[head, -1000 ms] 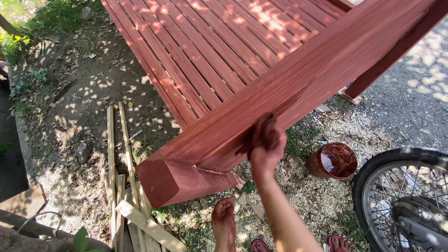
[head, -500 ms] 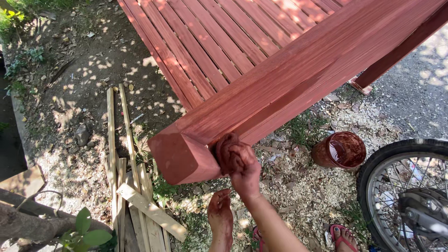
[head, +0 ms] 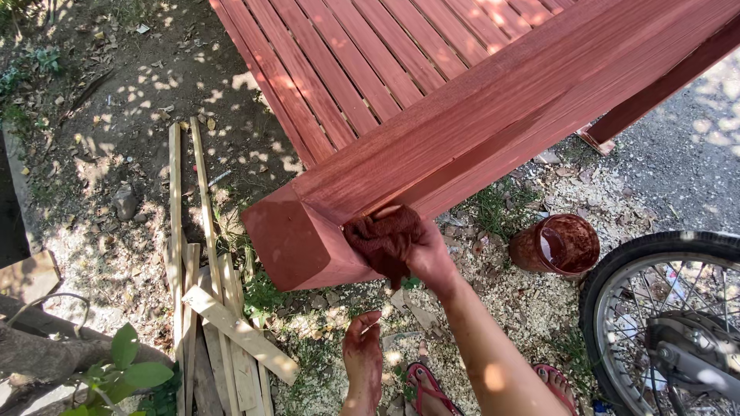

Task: The person applies red wood stain to a slatted wooden bench frame using a cloth. They dip the cloth into a stain container, wipe it across the bench rails, slats and legs, and re-dip the cloth as they work over different sections of the bench.

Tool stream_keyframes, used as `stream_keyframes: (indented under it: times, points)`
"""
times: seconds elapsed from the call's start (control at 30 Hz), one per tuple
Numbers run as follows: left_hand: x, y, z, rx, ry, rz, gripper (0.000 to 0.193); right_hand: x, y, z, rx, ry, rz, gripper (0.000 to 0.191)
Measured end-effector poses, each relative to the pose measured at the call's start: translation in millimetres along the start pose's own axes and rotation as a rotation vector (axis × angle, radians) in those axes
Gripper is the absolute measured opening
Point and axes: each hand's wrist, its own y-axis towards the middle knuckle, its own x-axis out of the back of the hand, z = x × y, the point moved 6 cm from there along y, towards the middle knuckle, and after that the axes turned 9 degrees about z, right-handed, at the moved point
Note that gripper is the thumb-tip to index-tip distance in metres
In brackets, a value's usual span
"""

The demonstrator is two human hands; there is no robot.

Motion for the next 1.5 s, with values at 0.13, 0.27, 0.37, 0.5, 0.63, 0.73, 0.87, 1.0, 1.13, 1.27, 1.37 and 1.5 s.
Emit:
stream_keyframes:
  times: [0.13,0.27,0.37,0.5,0.63,0.73,0.87,1.0,1.13,1.27,1.37,1.5]
  points:
    - [-18,4,-7,-0.017,0.013,0.001,0.029,-19,-4,3,0.392,-0.176,0.057,0.045]
    - [-46,14,-24,-0.15,0.055,0.043,0.023,-21,1,0,0.399,-0.589,-0.227,0.035]
    - [-63,23,-25,-0.087,0.001,0.096,0.019,2,3,14,0.497,-0.515,-0.384,0.036]
    - [-73,33,-28,-0.198,-0.069,0.139,0.023,89,-17,44,0.543,-0.56,-0.925,0.01]
    - [-78,44,-12,-0.143,-0.236,0.18,0.026,149,-13,45,0.716,-0.141,-0.824,0.003]
    - [-80,46,-10,-0.184,-0.228,0.17,0.027,120,-13,16,0.522,-0.521,-0.91,0.006]
    - [-74,37,-25,-0.212,-0.068,0.098,0.022,38,-14,-31,0.574,-0.361,-0.646,0.022]
    - [-58,25,-29,0.136,-0.015,-0.022,0.028,-3,-7,-41,0.436,-0.635,-0.311,0.036]
    - [-60,24,-37,0.069,0.007,0.027,0.024,14,12,-56,0.074,-0.601,0.08,0.035]
    - [-71,36,-21,-0.033,-0.119,0.08,0.02,52,13,-47,0.198,-0.567,-0.148,0.015]
    - [-78,46,-10,-0.08,-0.26,0.142,0.019,68,7,-59,0.143,-0.271,-0.414,0.006]
    - [-80,46,-12,-0.026,-0.165,0.149,0.021,32,12,-70,0.088,-0.341,-0.206,0.021]
